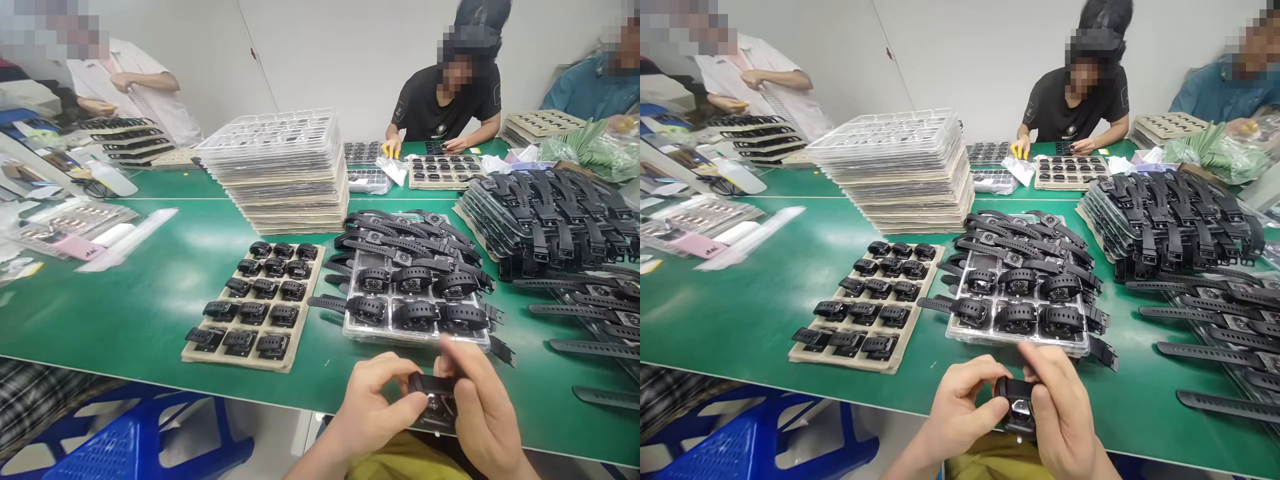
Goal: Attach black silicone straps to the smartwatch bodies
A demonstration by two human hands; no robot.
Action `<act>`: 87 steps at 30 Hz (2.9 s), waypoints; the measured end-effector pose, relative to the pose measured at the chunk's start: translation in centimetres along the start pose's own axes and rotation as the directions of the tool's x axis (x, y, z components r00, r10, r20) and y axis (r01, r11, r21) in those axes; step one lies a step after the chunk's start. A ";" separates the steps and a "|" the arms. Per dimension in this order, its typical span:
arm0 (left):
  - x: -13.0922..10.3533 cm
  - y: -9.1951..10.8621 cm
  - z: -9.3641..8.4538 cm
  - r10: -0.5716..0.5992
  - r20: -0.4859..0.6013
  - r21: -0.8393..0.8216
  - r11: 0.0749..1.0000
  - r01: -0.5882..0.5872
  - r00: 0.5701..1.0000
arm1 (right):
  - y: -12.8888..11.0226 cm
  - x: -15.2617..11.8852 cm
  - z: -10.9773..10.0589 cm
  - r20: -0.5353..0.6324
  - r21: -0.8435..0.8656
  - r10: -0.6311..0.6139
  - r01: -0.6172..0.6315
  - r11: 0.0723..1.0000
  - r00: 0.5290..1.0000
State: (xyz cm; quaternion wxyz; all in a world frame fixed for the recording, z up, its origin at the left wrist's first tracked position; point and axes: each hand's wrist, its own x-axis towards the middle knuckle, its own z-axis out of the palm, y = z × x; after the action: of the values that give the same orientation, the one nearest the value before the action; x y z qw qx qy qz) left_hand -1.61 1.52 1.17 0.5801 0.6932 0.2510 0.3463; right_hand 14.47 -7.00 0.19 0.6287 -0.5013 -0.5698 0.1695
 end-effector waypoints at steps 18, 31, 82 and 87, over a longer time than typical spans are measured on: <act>-0.3 -0.4 0.2 0.158 -0.077 0.043 0.987 -0.156 0.984 | -0.3 1.2 -0.8 0.074 -0.140 -0.052 0.062 0.988 0.996; -0.5 -0.8 0.3 0.126 -0.102 0.018 0.992 -0.125 0.987 | -0.9 2.2 -2.9 0.262 -0.087 0.119 -0.099 0.991 0.958; -0.1 -0.9 1.9 -0.338 -0.187 -0.628 0.763 0.153 0.922 | 0.5 0.7 0.1 0.009 -0.142 -0.032 0.033 0.989 0.999; 0.1 -0.7 1.7 -0.294 -0.194 -0.604 0.788 0.123 0.936 | 0.5 1.2 -0.4 0.069 -0.135 -0.031 0.040 0.990 0.997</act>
State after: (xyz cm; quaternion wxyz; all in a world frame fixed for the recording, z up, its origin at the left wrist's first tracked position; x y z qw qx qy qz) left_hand -0.25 0.66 0.36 0.7581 0.3940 0.2872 0.4330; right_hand 15.36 -6.03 0.54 0.5766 -0.5269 -0.6096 0.1356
